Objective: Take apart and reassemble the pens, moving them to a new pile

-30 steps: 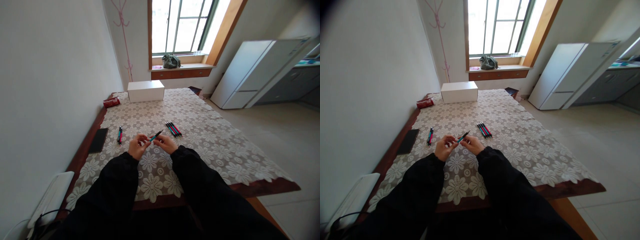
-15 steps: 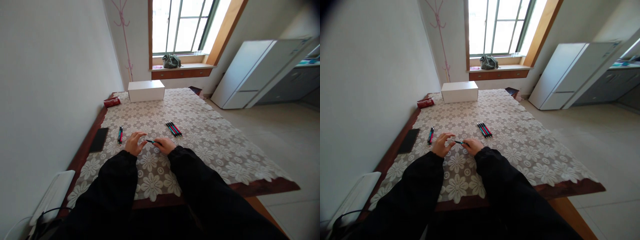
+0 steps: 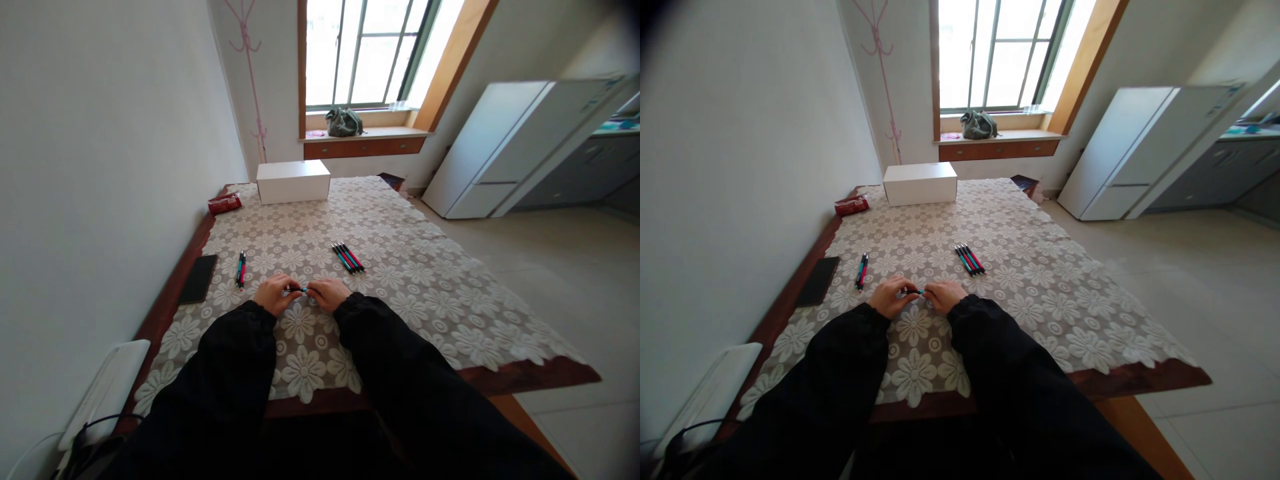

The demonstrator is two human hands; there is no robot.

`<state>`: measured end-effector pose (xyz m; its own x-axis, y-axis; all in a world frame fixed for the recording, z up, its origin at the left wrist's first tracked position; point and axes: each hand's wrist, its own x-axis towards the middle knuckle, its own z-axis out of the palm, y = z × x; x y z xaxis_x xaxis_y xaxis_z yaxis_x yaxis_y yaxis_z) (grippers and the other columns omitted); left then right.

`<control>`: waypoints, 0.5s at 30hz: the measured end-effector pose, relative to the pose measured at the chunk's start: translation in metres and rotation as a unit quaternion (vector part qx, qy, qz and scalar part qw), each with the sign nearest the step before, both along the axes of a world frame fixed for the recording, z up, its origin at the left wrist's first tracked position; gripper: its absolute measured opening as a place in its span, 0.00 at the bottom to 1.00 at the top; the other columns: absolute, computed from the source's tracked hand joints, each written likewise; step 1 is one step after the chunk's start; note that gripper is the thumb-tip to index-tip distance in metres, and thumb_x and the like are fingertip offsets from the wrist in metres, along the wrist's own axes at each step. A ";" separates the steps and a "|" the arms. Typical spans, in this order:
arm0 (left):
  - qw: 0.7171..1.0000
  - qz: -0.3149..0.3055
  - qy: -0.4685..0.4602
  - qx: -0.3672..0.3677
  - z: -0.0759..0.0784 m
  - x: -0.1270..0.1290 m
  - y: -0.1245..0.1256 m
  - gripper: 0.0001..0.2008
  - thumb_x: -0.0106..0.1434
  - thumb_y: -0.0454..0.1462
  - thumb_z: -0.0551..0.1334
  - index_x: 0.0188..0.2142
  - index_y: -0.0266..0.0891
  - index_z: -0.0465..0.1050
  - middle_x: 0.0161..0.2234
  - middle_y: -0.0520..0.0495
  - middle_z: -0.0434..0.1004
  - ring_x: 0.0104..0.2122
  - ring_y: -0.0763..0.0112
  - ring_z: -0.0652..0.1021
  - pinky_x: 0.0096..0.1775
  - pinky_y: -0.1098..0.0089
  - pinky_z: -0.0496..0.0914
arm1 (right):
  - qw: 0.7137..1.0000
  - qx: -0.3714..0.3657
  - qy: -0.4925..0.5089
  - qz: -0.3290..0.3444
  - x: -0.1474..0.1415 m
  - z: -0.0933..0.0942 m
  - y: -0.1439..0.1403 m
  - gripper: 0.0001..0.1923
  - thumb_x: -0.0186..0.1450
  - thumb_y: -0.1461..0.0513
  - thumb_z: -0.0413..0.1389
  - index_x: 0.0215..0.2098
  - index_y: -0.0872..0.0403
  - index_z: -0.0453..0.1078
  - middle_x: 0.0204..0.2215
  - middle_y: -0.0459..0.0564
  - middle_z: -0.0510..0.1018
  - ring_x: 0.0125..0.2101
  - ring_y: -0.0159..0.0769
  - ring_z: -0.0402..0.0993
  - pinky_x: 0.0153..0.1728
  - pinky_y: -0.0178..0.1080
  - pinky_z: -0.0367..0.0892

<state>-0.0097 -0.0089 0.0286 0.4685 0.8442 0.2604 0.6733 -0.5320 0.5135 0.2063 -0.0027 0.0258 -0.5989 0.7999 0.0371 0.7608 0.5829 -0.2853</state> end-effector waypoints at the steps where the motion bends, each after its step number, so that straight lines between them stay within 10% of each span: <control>1: 1.000 0.003 0.001 0.002 0.000 0.000 0.000 0.08 0.63 0.43 0.63 0.36 0.43 0.76 0.36 0.48 0.79 0.38 0.65 0.77 0.42 0.66 0.70 | 1.000 0.001 -0.004 -0.001 0.000 0.000 0.000 0.14 0.72 0.55 0.47 0.42 0.51 0.72 0.36 0.50 0.79 0.39 0.37 0.74 0.35 0.34 0.57; 15: 0.999 0.034 0.024 -0.005 0.002 0.004 -0.004 0.06 0.61 0.42 0.64 0.34 0.45 0.78 0.34 0.49 0.81 0.37 0.64 0.76 0.40 0.66 0.69 | 1.000 0.004 -0.016 0.003 -0.001 -0.001 0.000 0.12 0.71 0.55 0.49 0.38 0.51 0.72 0.35 0.50 0.80 0.37 0.37 0.75 0.33 0.34 0.57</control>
